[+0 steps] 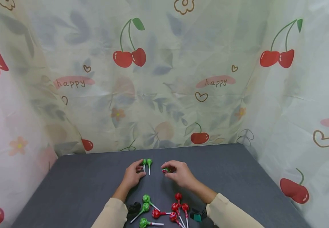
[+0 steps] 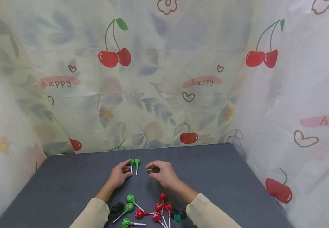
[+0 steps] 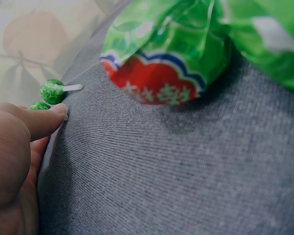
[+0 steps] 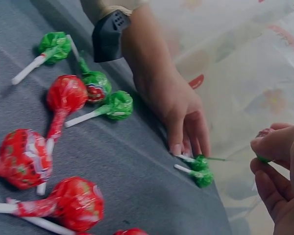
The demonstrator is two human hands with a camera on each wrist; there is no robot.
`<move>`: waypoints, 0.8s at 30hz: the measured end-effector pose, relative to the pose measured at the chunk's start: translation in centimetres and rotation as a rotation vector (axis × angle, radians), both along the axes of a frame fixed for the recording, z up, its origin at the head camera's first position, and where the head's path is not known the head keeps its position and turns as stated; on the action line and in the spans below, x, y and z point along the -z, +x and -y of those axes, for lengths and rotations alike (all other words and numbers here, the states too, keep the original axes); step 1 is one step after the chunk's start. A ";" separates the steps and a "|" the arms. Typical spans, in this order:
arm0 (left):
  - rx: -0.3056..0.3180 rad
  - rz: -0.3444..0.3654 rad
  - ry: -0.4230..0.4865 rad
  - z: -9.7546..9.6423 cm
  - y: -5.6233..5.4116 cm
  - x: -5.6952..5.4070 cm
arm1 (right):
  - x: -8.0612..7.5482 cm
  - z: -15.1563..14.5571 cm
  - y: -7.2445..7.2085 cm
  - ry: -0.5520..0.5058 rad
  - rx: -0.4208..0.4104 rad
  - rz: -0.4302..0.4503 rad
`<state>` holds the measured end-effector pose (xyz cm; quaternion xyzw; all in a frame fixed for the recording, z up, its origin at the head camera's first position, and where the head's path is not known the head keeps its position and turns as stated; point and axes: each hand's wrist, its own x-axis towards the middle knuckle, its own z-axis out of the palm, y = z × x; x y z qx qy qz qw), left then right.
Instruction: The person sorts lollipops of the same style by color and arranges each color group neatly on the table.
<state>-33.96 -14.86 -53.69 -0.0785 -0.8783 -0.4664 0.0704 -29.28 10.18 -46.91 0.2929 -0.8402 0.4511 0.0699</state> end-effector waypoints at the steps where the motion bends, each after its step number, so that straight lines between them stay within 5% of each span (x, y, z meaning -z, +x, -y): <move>1: -0.003 0.004 0.005 0.0 0.0 0.0 | -0.2 0.1 -0.2 -0.006 0.005 0.006; 24: -0.008 0.007 0.002 0.0 0.1 0.1 | -0.8 2.3 -4.2 -0.163 0.103 0.177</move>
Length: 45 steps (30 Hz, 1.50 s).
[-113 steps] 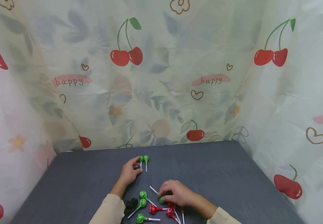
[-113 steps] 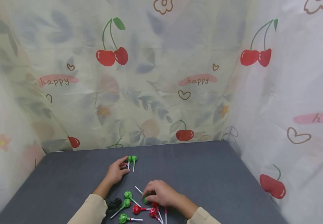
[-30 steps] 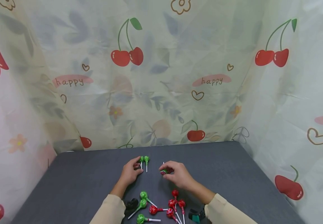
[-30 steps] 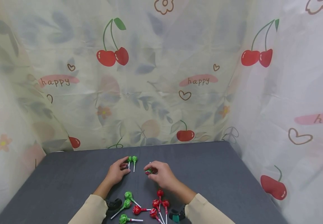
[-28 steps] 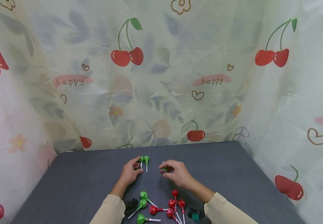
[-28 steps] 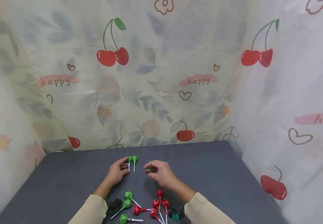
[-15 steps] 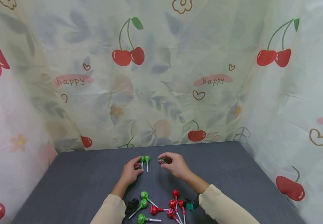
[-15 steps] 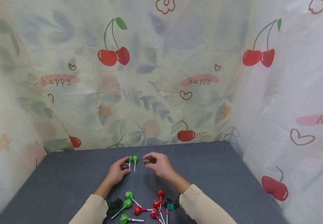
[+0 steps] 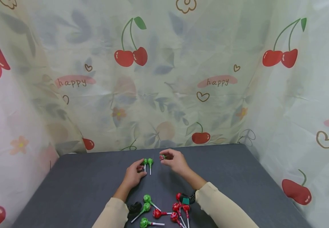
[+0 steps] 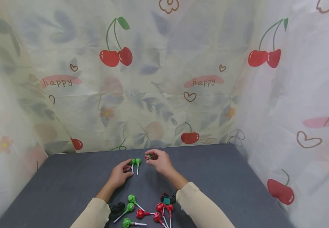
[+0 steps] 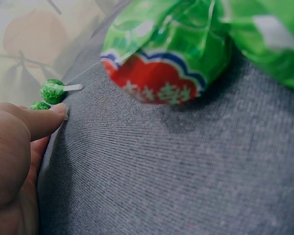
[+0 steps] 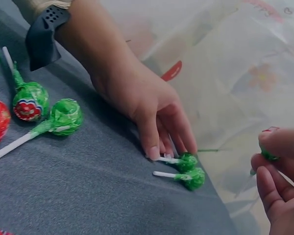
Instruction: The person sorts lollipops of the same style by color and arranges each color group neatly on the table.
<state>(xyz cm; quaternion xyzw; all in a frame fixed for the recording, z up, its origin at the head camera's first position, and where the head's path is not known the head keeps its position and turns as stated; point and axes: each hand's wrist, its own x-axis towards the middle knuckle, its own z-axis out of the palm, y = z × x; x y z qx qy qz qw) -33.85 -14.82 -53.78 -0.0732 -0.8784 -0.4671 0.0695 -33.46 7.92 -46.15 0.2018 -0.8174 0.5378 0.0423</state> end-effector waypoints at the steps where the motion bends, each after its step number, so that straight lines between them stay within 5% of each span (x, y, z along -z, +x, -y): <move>1: -0.001 0.000 0.001 0.0 0.0 0.0 | 0.1 0.1 -0.1 -0.007 0.004 0.003; 24: -0.009 0.001 -0.003 -0.1 0.0 0.0 | 3.4 2.0 -2.8 -0.210 0.099 0.192; 45: -0.002 -0.015 -0.009 0.0 -0.2 0.0 | 6.1 2.2 -3.8 -0.224 0.132 0.250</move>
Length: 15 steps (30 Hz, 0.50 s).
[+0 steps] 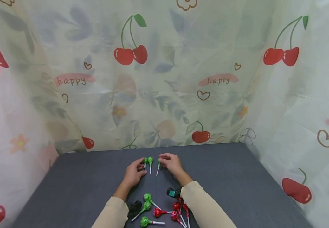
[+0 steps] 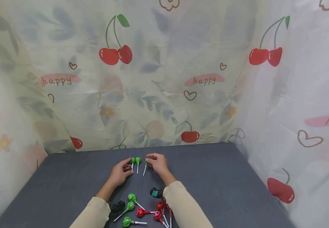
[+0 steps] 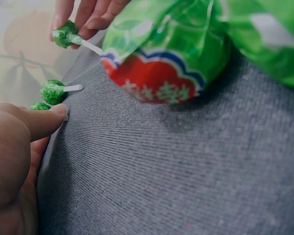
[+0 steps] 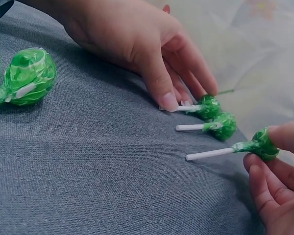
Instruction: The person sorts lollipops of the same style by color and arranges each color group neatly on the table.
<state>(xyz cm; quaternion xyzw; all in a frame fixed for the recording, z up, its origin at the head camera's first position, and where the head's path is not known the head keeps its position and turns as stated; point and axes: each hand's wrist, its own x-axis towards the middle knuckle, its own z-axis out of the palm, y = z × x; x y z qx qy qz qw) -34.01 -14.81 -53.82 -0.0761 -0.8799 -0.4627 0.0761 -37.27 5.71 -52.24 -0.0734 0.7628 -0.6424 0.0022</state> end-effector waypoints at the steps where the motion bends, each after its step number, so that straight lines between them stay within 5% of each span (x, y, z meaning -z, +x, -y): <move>1: -0.002 0.003 0.000 0.0 0.0 0.0 | 0.1 0.0 0.0 0.000 0.001 -0.001; 15: -0.006 0.009 -0.003 -0.1 -0.1 0.1 | 0.2 0.9 0.2 0.343 0.103 -0.150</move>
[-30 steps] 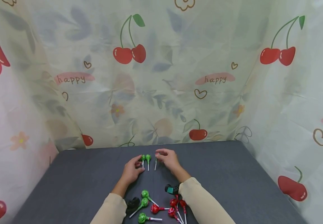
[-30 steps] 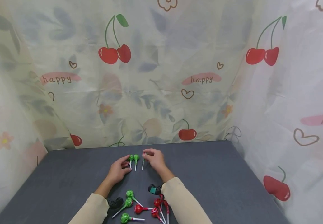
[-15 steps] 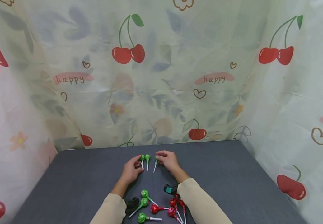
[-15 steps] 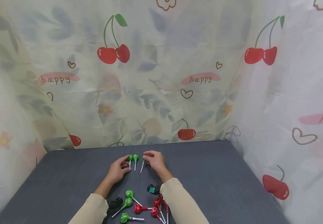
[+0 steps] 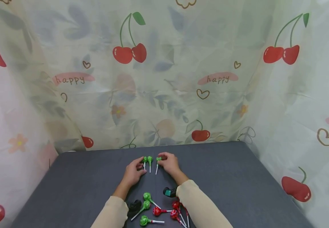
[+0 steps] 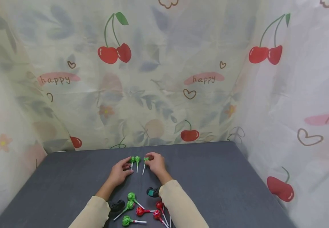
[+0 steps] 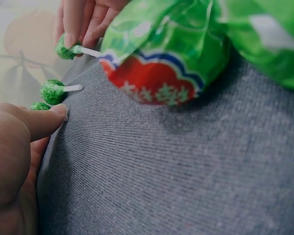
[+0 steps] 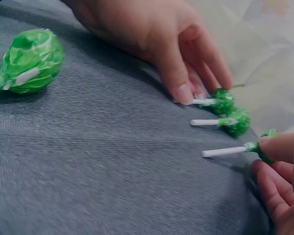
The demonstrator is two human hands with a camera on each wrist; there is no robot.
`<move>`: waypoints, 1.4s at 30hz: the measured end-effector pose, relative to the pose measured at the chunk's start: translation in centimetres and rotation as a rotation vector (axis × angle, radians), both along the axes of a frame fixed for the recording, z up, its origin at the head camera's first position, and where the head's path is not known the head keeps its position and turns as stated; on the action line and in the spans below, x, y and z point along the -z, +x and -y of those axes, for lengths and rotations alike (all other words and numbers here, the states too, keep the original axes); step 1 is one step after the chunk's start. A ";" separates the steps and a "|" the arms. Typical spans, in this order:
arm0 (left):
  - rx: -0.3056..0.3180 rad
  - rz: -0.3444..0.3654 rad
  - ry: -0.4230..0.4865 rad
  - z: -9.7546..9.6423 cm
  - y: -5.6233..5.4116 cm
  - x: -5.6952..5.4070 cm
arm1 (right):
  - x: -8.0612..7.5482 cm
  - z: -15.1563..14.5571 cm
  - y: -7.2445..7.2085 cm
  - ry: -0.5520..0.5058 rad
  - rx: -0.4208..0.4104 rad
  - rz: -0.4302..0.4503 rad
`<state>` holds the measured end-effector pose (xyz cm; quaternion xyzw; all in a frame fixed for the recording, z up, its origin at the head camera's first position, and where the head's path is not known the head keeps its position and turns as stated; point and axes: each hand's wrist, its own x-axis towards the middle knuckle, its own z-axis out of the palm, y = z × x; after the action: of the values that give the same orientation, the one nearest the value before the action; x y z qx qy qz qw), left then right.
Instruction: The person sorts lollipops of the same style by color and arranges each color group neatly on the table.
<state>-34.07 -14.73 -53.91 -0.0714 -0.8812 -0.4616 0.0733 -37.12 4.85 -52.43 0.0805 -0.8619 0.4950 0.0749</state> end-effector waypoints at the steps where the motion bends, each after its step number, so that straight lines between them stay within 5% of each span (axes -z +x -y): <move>1: 0.002 -0.003 0.000 0.0 0.0 0.0 | 0.1 0.2 0.0 0.010 0.010 -0.004; 24: -0.005 0.004 -0.009 0.2 -0.3 0.1 | 1.0 2.0 0.0 0.109 0.078 -0.028; 31: -0.001 0.000 -0.003 0.2 -0.2 0.1 | 1.0 1.8 0.4 0.127 0.048 -0.077; 42: -0.004 0.011 -0.014 0.1 -0.1 0.0 | 0.9 1.4 0.5 0.163 -0.026 -0.035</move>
<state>-34.14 -14.87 -53.93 -0.0677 -0.8849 -0.4556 0.0691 -36.65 3.47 -53.28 0.1062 -0.8967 0.4228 0.0767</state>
